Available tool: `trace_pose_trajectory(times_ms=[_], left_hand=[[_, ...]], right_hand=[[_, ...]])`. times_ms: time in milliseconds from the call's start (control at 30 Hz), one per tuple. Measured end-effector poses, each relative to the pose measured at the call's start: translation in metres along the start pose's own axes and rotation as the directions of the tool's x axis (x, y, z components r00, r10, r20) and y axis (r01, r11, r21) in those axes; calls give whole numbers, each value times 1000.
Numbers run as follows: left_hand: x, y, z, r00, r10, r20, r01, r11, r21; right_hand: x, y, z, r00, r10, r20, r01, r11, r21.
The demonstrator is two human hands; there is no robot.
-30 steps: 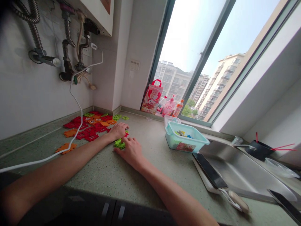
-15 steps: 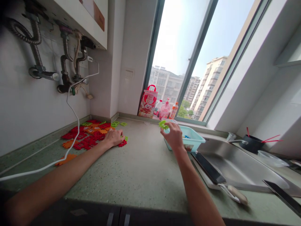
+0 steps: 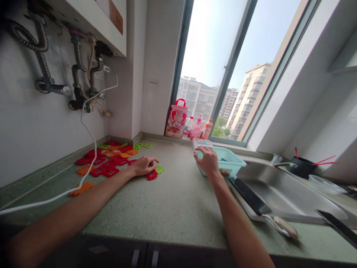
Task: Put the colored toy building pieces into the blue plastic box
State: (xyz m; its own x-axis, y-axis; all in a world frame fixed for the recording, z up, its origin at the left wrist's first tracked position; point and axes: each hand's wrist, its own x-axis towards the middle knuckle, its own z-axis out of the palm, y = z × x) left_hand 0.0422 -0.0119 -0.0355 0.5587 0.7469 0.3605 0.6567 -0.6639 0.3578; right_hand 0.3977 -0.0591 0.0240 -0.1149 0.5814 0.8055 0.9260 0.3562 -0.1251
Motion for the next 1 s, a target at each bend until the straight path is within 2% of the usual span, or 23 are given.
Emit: trace_pose_trajectory(times_ms=[67,133,200,267,400,500,633,733,867,1000], left_hand=[[-1,1,-1,999,42,19,-42,999,-14],[-2,1,-2,997,71,35,-71,997,3],[-2,-1,-4,994,95,44,-97,994,51],[-3,-6,-8,991,129,45,-134,982,130],[-3,-21,-17,993,111,31,-115,949,293],[-3,-31,-24,999,28,20,-34,935,353],[-6,-45,-33,991,-131,-25,128,875,467],[-11,-58,-43,954,-267,-138,299,801,519],[-14,-71,-51,870,-401,-288,493,736,465],[12,-83,-52,846,-479,-233,530,714,456]], right_hand=[[-10,-39,22,972,-181,148,154,972,177],[-25,-73,46,897,-325,298,240,927,289],[-37,-93,64,806,-419,418,286,894,345],[-44,-97,75,764,-436,476,274,887,372],[-44,-79,76,807,-363,466,165,896,412],[-41,-63,74,835,-306,458,107,905,411],[-41,-53,78,842,-258,473,70,923,379],[-42,-49,81,835,-264,483,63,917,394],[-42,-46,81,827,-295,478,64,895,442],[-41,-46,79,831,-305,466,66,885,461]])
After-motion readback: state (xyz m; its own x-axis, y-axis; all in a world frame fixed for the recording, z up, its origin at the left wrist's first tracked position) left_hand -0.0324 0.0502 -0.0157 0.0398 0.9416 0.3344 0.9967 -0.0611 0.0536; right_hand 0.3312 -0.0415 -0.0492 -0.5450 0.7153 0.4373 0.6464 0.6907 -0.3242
